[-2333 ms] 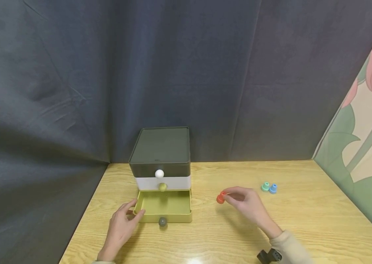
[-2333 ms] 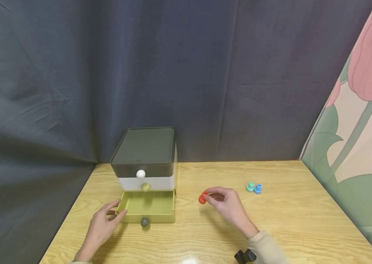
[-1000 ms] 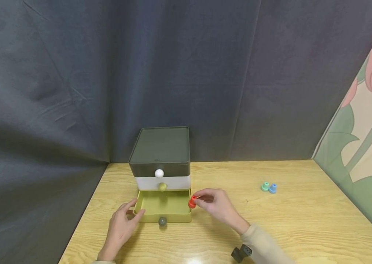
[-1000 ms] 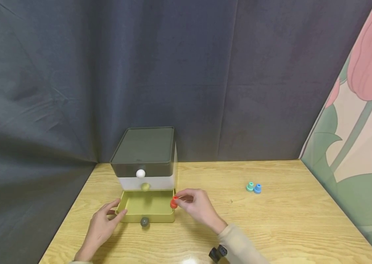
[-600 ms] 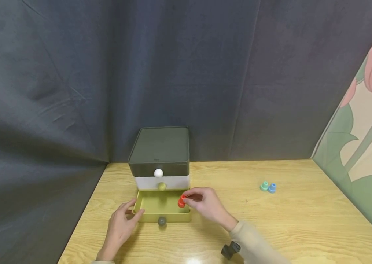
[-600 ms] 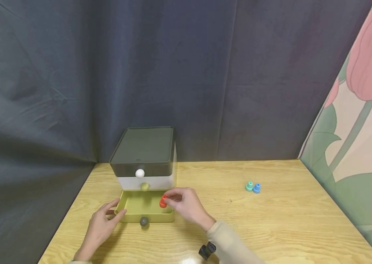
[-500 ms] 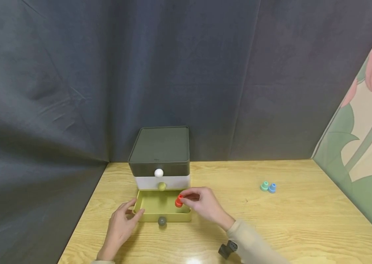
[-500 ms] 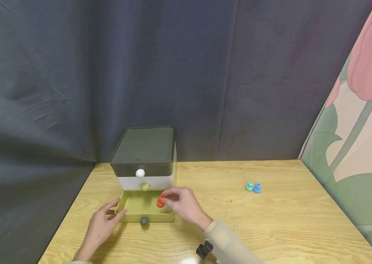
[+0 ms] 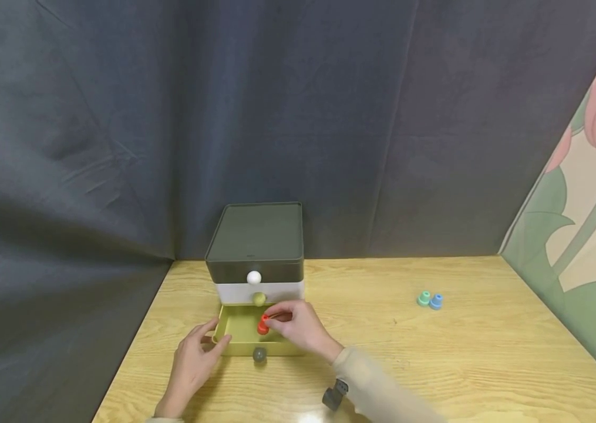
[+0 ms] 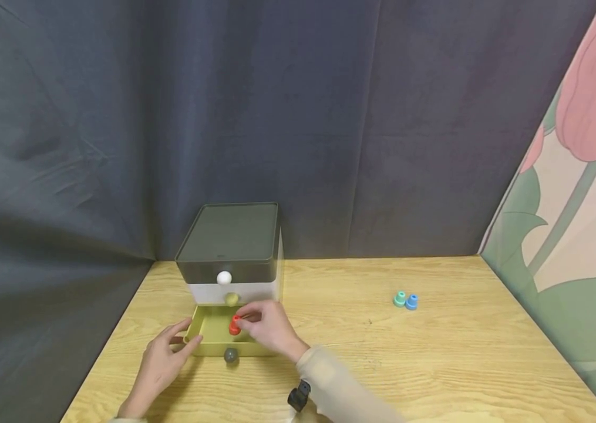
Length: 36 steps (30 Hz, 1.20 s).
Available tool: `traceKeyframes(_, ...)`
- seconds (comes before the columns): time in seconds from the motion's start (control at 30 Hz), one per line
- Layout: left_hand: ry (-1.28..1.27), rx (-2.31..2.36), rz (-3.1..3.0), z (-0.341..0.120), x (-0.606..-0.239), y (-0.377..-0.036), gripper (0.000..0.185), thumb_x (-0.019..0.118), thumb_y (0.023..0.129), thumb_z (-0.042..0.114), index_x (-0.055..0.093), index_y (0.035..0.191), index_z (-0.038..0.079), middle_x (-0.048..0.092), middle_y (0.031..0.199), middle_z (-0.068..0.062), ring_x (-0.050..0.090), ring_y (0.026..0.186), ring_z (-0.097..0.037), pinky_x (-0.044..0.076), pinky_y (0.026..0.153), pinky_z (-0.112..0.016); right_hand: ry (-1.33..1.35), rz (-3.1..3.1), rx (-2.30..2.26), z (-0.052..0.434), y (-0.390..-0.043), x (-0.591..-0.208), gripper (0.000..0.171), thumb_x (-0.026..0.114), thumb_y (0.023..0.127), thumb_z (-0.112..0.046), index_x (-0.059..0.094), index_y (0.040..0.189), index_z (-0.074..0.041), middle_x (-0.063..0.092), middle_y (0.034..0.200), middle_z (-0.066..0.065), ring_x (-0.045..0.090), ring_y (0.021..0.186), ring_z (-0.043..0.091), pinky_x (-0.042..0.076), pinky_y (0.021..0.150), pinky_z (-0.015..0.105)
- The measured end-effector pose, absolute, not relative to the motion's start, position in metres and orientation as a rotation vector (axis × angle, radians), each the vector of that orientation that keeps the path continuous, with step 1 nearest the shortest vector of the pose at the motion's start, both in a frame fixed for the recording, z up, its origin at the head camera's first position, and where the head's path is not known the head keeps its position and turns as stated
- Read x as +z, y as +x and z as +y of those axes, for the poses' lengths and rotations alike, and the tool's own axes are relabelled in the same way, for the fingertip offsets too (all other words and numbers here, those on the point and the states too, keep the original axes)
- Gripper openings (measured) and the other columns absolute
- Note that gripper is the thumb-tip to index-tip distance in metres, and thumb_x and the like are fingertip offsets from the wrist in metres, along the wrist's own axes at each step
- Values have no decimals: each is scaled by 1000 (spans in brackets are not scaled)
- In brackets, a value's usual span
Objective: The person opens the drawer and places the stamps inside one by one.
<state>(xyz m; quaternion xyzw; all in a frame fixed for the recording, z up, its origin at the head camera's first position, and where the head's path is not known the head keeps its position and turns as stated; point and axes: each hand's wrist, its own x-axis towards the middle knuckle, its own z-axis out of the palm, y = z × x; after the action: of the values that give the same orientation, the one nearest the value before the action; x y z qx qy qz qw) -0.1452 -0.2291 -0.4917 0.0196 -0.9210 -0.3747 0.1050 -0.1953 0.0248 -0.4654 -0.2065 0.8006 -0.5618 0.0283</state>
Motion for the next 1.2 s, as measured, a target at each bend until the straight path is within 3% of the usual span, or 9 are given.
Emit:
traceKeyframes(0.33,69,-1107,-2723,-227,-493,-145,56,81,96,31,66,143,3,71,137,-17,75,106,-28,59,84,-39,-652,2503,-1643,-2,-205,-476,11,80,92,-3,82,102,1,81,98,13,78,85,18,60,72,20)
traceKeyframes(0.57,47,-1092,-2726,-227,-494,-146,56,80,97,30,65,143,2,71,136,-18,75,107,-30,61,87,-45,-565,2553,-1525,-11,-211,-484,8,85,90,-10,85,97,-6,83,92,5,75,79,10,58,70,24)
traceKeyframes(0.83,57,-1092,-2731,-226,-493,-147,55,79,98,29,65,144,3,72,135,-16,74,110,-30,60,88,-46,-559,2591,-1466,-16,-212,-487,6,87,88,-10,85,93,-9,83,88,1,77,82,12,60,76,27)
traceKeyframes(1.03,76,-1115,-2723,-227,-491,-146,56,79,97,30,65,144,3,71,137,-16,73,111,-31,60,89,-46,-581,2582,-1471,-16,-211,-484,9,87,88,-10,84,96,-7,83,90,2,77,83,14,61,76,28)
traceKeyframes(1.2,109,-1142,-2728,-228,-492,-146,56,79,98,30,64,146,4,71,137,-14,73,111,-29,58,84,-37,-625,2552,-1529,-10,-208,-478,15,85,88,-6,82,102,-1,82,94,7,76,84,14,59,75,23)
